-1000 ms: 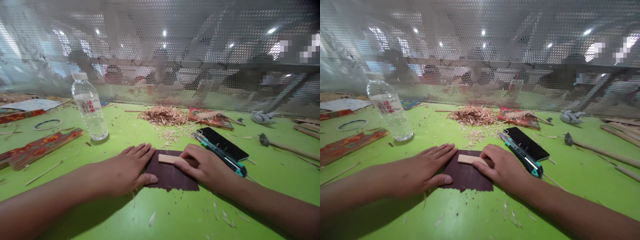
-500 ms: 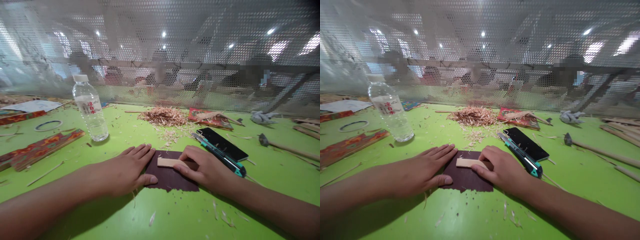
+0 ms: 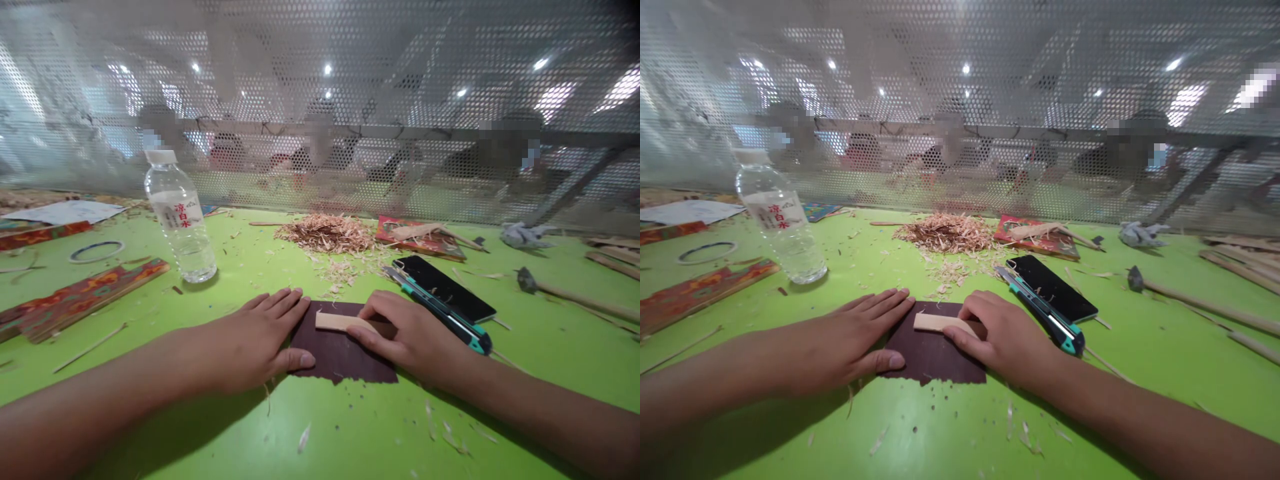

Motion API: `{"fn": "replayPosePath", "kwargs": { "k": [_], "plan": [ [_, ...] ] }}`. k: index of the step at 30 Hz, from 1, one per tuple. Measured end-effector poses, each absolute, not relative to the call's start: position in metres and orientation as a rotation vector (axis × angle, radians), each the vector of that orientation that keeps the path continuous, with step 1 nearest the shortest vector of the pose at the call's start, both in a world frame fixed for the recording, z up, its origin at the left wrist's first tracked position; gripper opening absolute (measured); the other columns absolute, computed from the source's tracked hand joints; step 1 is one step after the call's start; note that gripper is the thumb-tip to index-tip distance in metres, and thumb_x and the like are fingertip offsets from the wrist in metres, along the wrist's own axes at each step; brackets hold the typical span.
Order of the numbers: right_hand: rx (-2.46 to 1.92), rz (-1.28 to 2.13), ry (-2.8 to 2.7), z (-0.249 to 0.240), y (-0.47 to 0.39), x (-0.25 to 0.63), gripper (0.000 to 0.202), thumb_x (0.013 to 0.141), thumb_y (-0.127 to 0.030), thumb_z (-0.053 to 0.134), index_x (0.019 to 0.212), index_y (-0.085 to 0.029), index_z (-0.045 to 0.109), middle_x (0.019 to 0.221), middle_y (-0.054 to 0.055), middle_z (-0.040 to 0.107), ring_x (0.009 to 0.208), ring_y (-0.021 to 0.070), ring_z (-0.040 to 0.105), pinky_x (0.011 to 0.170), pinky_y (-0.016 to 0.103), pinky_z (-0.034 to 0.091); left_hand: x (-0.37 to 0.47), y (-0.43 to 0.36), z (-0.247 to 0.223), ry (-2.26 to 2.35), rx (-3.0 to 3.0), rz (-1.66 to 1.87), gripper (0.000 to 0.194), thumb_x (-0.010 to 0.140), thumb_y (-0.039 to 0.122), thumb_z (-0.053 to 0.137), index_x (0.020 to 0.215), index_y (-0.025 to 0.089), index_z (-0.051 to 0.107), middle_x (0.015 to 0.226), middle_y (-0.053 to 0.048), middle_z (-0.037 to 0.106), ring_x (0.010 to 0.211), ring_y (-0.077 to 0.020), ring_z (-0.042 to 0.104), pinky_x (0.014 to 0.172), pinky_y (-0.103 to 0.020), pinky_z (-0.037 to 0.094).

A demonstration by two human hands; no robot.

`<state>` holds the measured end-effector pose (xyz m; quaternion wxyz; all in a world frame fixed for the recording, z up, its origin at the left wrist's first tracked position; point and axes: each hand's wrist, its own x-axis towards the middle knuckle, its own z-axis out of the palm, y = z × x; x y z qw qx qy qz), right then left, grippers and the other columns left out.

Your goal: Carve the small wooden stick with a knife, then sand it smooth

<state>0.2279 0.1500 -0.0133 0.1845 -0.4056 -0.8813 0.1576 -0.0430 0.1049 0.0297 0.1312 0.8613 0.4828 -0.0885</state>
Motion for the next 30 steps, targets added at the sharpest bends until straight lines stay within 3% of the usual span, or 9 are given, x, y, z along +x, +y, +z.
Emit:
{"fn": "replayPosePath", "kwargs": {
  "k": [20,30],
  "plan": [
    [-1.062,0.449,-2.542,-0.0110,0.1483,0.2289,0.031,0.101,-0.048,0.054,0.089,-0.021,0.061,0.085,0.004,0.064,0.076,0.0201,0.056,0.067,0.032,0.039,-0.0407,0.1051,0.0317,1.416,2.506,-0.411,0.085,0.107,0.066,0.027,0.165,0.007,0.009,0.169,-0.019,0.005,0.157,-0.0329,0.008,0.125,-0.048,0.019],
    [-1.075,0.476,-2.540,-0.0123,0.1504,0.2281,0.032,0.101,-0.050,0.053,0.091,-0.021,0.060,0.086,0.004,0.063,0.077,0.0202,0.055,0.069,0.033,0.039,-0.0410,0.1052,0.0296,1.419,2.491,-0.350,0.084,0.107,0.064,0.033,0.165,0.006,0.014,0.168,-0.019,0.009,0.157,-0.0347,0.011,0.125,-0.048,0.020]
  ]
}}
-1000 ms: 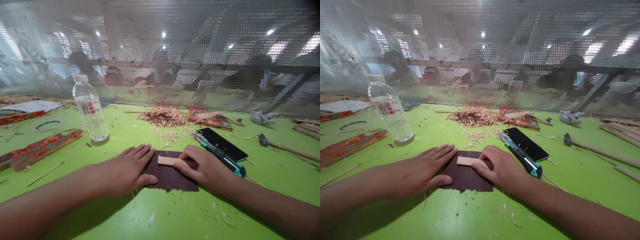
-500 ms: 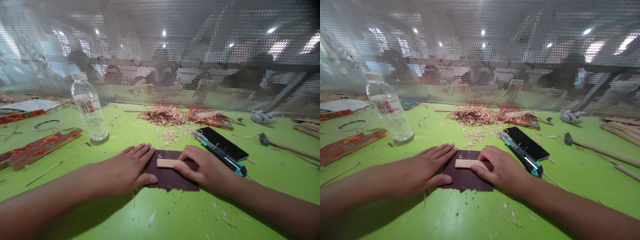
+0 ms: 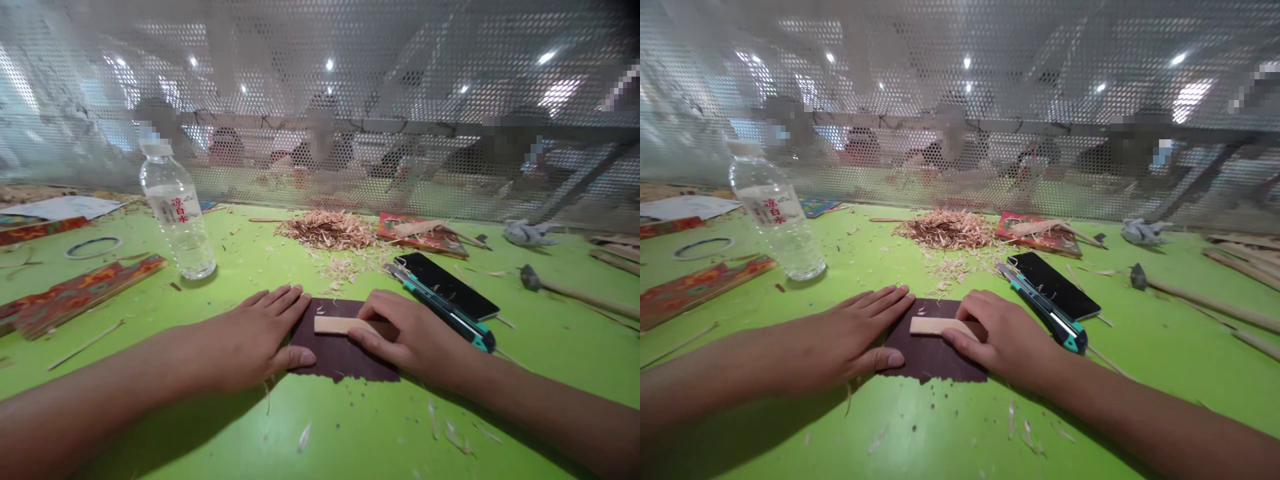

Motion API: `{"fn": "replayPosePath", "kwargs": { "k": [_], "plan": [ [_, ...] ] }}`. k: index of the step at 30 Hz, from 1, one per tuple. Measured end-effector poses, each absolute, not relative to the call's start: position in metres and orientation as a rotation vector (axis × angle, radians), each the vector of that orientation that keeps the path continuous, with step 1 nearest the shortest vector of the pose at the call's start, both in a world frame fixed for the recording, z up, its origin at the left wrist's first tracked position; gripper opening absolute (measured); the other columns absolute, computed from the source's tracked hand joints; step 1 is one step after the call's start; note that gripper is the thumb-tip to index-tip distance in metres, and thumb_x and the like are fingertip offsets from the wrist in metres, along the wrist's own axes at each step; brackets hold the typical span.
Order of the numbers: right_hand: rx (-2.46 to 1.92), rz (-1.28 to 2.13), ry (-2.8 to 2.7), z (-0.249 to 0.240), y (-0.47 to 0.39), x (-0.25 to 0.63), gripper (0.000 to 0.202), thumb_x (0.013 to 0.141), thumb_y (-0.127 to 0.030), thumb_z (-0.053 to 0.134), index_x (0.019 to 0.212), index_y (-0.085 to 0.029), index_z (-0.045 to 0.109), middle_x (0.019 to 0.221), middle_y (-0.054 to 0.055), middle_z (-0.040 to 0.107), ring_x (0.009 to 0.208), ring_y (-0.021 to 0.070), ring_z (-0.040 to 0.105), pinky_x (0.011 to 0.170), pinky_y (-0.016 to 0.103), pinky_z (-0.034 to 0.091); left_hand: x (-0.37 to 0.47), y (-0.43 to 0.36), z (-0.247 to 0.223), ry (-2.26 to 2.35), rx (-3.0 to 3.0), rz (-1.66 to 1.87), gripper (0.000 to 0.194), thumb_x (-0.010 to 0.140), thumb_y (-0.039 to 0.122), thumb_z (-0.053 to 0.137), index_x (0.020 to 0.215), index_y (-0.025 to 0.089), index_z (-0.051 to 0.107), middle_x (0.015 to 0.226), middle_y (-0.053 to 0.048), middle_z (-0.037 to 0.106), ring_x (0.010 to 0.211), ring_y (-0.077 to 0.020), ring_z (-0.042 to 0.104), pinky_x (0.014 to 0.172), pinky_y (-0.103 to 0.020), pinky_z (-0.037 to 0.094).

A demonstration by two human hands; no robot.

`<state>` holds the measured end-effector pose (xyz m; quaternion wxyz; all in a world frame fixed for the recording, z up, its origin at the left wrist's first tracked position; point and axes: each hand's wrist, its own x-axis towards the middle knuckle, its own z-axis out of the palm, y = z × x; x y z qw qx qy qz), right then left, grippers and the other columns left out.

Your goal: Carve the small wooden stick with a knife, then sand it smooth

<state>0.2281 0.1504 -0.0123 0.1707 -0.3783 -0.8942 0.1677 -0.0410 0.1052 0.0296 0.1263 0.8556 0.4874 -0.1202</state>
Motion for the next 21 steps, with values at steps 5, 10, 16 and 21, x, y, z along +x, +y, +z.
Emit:
{"fn": "replayPosePath", "kwargs": {
  "k": [5,10,16,21],
  "plan": [
    [-1.058,0.458,-2.556,-0.0123,0.1492,0.2287,0.030,0.101,-0.049,0.053,0.092,-0.021,0.060,0.087,0.004,0.063,0.078,0.0205,0.056,0.069,0.032,0.039,-0.0404,0.1047,0.0308,1.431,2.483,-0.336,0.084,0.107,0.065,0.033,0.165,0.007,0.014,0.168,-0.019,0.009,0.156,-0.0361,0.013,0.125,-0.051,0.021],
    [-1.037,0.444,-2.561,-0.0113,0.1486,0.2293,0.029,0.101,-0.047,0.053,0.093,-0.021,0.060,0.088,0.004,0.064,0.079,0.0210,0.056,0.070,0.032,0.039,-0.0405,0.1047,0.0312,1.440,2.468,-0.356,0.085,0.107,0.066,0.033,0.165,0.008,0.013,0.168,-0.018,0.007,0.156,-0.0361,0.013,0.125,-0.051,0.020],
    [-1.023,0.424,-2.566,-0.0115,0.1485,0.2304,0.028,0.101,-0.046,0.053,0.093,-0.020,0.060,0.088,0.005,0.064,0.080,0.0212,0.056,0.070,0.033,0.040,-0.0384,0.1047,0.0322,1.453,2.441,-0.353,0.085,0.106,0.066,0.034,0.165,0.009,0.013,0.169,-0.017,0.006,0.156,-0.0361,0.012,0.125,-0.051,0.018],
    [-1.019,0.426,-2.557,-0.0119,0.1499,0.2290,0.028,0.101,-0.047,0.054,0.094,-0.020,0.061,0.088,0.005,0.065,0.080,0.0214,0.057,0.070,0.033,0.040,-0.0386,0.1045,0.0323,1.448,2.438,-0.365,0.085,0.106,0.066,0.035,0.166,0.010,0.012,0.169,-0.016,0.005,0.157,-0.0352,0.010,0.126,-0.051,0.017]
  ]
}}
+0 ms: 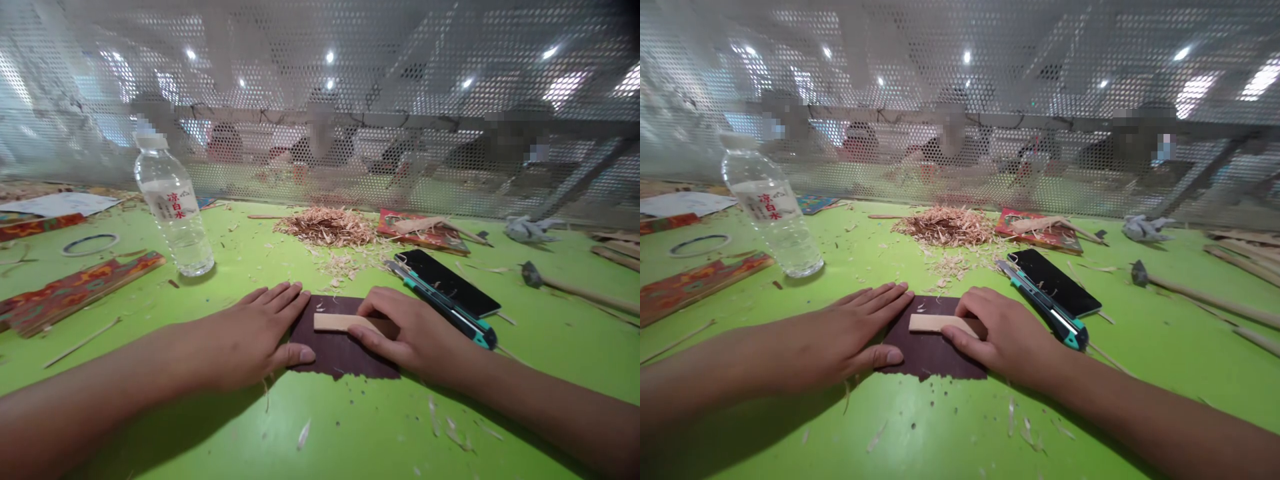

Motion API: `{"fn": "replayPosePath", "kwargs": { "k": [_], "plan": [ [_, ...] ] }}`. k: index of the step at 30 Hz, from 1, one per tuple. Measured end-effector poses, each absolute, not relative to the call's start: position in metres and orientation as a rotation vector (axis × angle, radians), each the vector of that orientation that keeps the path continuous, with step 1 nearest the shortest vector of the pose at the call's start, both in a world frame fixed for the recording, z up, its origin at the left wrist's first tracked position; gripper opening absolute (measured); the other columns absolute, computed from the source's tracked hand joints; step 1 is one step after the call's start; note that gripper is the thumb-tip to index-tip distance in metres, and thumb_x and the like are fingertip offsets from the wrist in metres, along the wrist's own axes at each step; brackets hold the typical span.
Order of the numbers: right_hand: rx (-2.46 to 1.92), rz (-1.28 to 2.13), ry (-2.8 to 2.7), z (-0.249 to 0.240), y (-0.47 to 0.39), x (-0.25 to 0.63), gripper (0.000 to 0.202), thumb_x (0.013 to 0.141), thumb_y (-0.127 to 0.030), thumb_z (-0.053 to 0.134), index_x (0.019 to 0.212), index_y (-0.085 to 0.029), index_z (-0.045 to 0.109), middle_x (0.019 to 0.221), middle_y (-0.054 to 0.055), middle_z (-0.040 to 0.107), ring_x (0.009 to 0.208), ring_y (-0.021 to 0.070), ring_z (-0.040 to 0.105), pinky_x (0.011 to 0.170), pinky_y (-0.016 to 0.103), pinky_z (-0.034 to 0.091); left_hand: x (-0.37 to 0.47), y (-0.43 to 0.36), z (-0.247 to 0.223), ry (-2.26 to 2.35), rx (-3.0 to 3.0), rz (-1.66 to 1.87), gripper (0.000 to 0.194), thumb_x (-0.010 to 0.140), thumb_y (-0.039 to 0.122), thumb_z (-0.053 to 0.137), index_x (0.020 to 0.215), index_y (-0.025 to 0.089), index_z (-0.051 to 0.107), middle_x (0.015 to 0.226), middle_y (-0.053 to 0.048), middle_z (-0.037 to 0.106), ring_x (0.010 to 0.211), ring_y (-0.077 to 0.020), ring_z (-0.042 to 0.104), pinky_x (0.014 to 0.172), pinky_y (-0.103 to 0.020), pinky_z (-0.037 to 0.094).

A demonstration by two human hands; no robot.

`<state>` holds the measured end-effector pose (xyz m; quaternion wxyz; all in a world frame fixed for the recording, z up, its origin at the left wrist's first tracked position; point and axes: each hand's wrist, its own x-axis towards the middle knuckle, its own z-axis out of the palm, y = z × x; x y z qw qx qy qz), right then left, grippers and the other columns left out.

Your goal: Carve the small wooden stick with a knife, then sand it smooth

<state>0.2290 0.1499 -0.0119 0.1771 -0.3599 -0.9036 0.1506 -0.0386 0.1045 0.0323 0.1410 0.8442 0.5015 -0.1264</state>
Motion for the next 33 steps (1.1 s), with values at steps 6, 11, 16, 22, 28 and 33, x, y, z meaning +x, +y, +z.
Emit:
{"fn": "replayPosePath", "kwargs": {
  "k": [6,11,16,22,28,33],
  "plan": [
    [-1.018,0.426,-2.558,-0.0118,0.1497,0.2294,0.028,0.101,-0.046,0.054,0.094,-0.020,0.061,0.088,0.005,0.064,0.080,0.0211,0.056,0.070,0.033,0.040,-0.0374,0.1039,0.0350,1.468,2.426,-0.377,0.084,0.106,0.065,0.036,0.165,0.010,0.013,0.169,-0.016,0.005,0.156,-0.0351,0.011,0.126,-0.051,0.017],
    [-1.023,0.417,-2.568,-0.0118,0.1481,0.2293,0.027,0.101,-0.045,0.053,0.095,-0.020,0.060,0.088,0.005,0.064,0.080,0.0213,0.056,0.070,0.033,0.040,-0.0350,0.1036,0.0379,1.472,2.423,-0.408,0.084,0.107,0.064,0.037,0.165,0.010,0.012,0.169,-0.016,0.004,0.156,-0.0349,0.010,0.126,-0.052,0.018],
    [-1.016,0.389,-2.580,-0.0116,0.1501,0.2292,0.026,0.102,-0.045,0.053,0.096,-0.020,0.061,0.091,0.006,0.065,0.082,0.0222,0.057,0.072,0.034,0.040,-0.0338,0.1040,0.0380,1.474,2.426,-0.421,0.083,0.107,0.064,0.036,0.165,0.009,0.012,0.169,-0.016,0.004,0.156,-0.0348,0.011,0.125,-0.052,0.019],
    [-1.014,0.379,-2.588,-0.0127,0.1503,0.2299,0.027,0.102,-0.045,0.052,0.098,-0.020,0.061,0.093,0.007,0.066,0.083,0.0225,0.058,0.073,0.034,0.041,-0.0337,0.1025,0.0380,1.466,2.446,-0.359,0.082,0.107,0.062,0.039,0.164,0.007,0.018,0.168,-0.019,0.010,0.156,-0.0363,0.014,0.124,-0.053,0.022],
    [-1.009,0.363,-2.601,-0.0104,0.1479,0.2300,0.026,0.102,-0.043,0.052,0.099,-0.020,0.061,0.094,0.008,0.067,0.084,0.0231,0.059,0.073,0.034,0.043,-0.0388,0.1012,0.0355,1.440,2.482,-0.315,0.082,0.107,0.064,0.035,0.164,0.007,0.022,0.167,-0.020,0.013,0.155,-0.0365,0.017,0.123,-0.052,0.024],
    [-1.002,0.359,-2.603,-0.0095,0.1491,0.2290,0.026,0.102,-0.044,0.052,0.099,-0.020,0.062,0.094,0.008,0.067,0.084,0.0230,0.059,0.072,0.034,0.043,-0.0395,0.1027,0.0330,1.436,2.494,-0.294,0.082,0.107,0.064,0.035,0.164,0.007,0.022,0.167,-0.020,0.015,0.156,-0.0360,0.018,0.123,-0.050,0.023]
  ]
}}
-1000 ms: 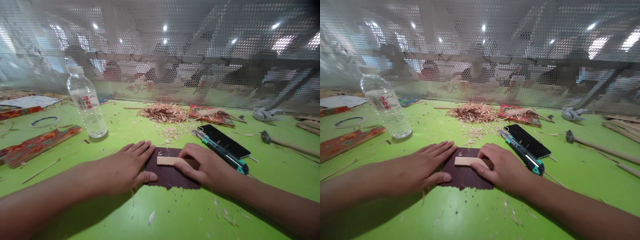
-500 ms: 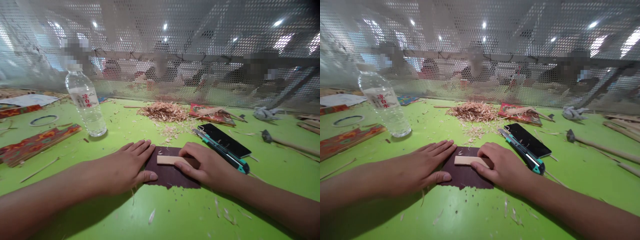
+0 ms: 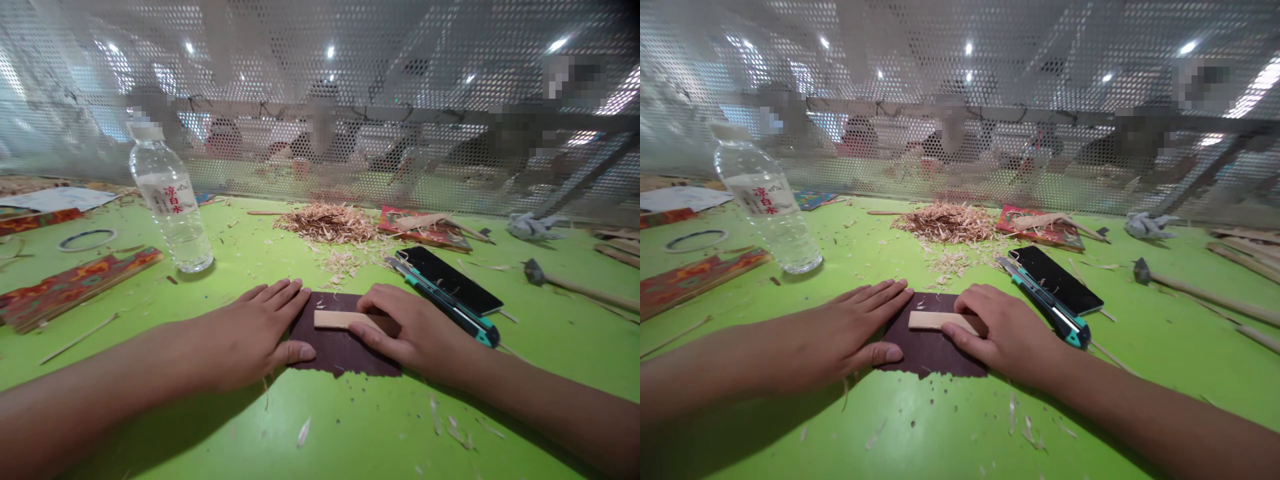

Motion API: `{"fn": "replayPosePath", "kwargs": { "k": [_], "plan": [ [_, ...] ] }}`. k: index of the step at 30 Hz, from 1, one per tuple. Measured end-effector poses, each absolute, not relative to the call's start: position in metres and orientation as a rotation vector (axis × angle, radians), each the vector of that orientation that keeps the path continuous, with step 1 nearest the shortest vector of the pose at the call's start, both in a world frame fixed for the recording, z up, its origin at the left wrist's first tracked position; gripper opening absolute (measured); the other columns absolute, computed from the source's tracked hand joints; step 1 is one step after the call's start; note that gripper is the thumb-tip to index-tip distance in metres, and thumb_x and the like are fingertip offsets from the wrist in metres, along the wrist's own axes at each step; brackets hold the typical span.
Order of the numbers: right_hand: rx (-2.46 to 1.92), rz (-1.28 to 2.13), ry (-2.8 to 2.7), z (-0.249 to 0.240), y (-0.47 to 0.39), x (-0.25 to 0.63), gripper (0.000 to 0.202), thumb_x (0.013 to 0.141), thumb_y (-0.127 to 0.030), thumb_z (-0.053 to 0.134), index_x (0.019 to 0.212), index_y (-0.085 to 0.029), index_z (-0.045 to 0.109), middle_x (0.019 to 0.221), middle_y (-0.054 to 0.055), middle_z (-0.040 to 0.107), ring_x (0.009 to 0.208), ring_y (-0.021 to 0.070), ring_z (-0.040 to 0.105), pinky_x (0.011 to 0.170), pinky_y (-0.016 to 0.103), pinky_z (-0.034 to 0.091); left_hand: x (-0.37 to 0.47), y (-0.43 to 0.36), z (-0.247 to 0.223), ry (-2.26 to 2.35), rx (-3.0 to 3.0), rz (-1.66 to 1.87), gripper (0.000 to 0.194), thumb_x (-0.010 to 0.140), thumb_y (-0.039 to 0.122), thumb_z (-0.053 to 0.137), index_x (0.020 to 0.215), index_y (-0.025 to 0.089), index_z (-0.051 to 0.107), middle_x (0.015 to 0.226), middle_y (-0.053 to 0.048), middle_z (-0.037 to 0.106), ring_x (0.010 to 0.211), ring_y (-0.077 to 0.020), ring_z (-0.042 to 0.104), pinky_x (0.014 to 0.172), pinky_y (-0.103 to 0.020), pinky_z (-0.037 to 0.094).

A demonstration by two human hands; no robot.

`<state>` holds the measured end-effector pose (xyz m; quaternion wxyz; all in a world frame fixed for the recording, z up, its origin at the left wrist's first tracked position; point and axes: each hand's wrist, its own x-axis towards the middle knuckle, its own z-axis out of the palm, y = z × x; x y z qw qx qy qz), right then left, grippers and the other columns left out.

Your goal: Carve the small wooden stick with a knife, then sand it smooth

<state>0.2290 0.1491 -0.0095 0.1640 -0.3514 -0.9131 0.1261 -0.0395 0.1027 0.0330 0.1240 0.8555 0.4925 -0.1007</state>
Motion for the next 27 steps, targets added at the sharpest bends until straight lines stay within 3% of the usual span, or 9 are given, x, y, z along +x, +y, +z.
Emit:
{"fn": "replayPosePath", "kwargs": {
  "k": [17,27],
  "plan": [
    [-1.005,0.342,-2.604,-0.0104,0.1488,0.2290,0.027,0.102,-0.045,0.052,0.099,-0.020,0.062,0.094,0.008,0.067,0.084,0.0227,0.060,0.072,0.034,0.044,-0.0367,0.1031,0.0348,1.443,2.481,-0.342,0.082,0.107,0.064,0.034,0.164,0.006,0.019,0.168,-0.020,0.010,0.156,-0.0371,0.016,0.123,-0.053,0.023],
    [-1.002,0.345,-2.602,-0.0104,0.1498,0.2294,0.026,0.102,-0.044,0.052,0.100,-0.020,0.062,0.094,0.008,0.067,0.084,0.0228,0.060,0.072,0.034,0.044,-0.0386,0.1020,0.0333,1.436,2.496,-0.274,0.081,0.107,0.064,0.035,0.164,0.008,0.023,0.167,-0.020,0.015,0.155,-0.0368,0.018,0.123,-0.051,0.024]
  ]
}}
